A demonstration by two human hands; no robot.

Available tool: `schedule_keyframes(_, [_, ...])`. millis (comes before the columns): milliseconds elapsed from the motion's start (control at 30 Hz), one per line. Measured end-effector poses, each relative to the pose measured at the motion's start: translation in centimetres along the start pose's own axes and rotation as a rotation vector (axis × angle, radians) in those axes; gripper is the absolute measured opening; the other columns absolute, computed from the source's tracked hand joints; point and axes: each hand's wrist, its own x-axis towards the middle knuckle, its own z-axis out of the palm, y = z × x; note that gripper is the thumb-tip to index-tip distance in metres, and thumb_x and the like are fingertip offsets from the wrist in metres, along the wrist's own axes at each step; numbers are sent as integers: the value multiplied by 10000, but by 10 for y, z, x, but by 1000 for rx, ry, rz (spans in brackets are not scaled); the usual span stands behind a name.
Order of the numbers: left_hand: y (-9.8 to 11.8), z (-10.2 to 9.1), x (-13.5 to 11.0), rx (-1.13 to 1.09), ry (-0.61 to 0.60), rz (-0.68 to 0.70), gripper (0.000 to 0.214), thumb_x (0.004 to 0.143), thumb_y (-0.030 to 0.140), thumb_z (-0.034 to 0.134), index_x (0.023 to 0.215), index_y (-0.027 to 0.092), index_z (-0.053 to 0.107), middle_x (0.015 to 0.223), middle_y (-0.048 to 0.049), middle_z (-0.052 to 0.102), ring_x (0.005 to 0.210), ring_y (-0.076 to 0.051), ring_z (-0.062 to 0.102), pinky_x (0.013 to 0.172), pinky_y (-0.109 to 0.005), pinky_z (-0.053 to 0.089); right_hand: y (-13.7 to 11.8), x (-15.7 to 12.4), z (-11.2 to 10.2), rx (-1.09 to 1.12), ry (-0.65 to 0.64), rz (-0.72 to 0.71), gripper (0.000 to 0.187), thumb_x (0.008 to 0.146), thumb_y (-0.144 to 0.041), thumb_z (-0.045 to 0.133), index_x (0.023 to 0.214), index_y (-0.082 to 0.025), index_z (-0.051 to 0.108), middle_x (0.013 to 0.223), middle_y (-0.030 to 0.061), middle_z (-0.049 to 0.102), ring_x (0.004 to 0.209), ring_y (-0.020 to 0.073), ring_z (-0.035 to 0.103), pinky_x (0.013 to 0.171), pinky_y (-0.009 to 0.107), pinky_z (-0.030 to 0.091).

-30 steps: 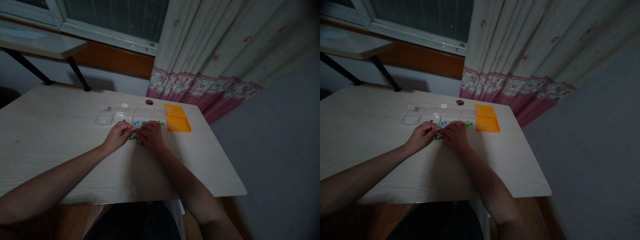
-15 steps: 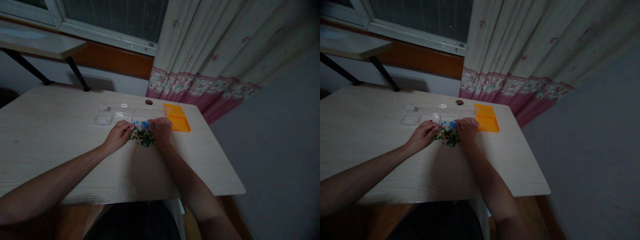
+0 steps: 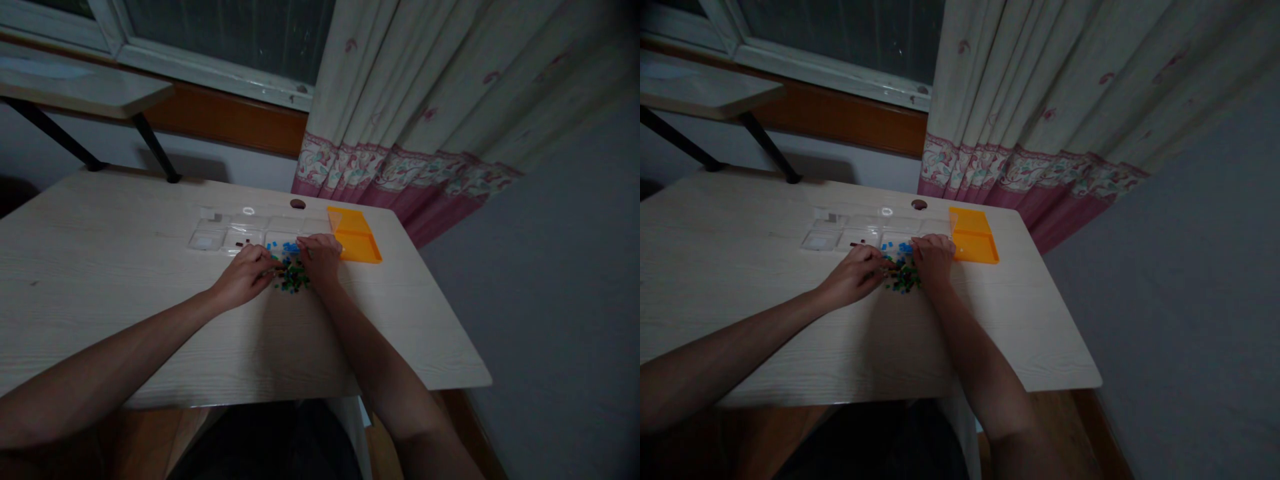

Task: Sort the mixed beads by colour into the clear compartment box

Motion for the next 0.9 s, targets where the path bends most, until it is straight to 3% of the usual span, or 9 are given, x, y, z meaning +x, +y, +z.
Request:
schedule_keyframes(300, [1,2,-2,50,-78,29,266,971,276,589,1187,243,741,1126,-101,601,1040,-267,543,920,-433,460,-2,0,0,7,25,-24,273,1020,-397,547,1047,-277,791,1040,49,753,1015,235,573,909,382,354])
schedule_keyframes(900, [1,3,-2,87,-71,9,241,964,223,546,1105,212,741,1091,-106,613,1042,-267,548,942,-445,456,-6,-1,-3,19,-4,-12,287,1025,-405,539,1058,-272,791,1049,45,750,1032,226,569,930,367,333])
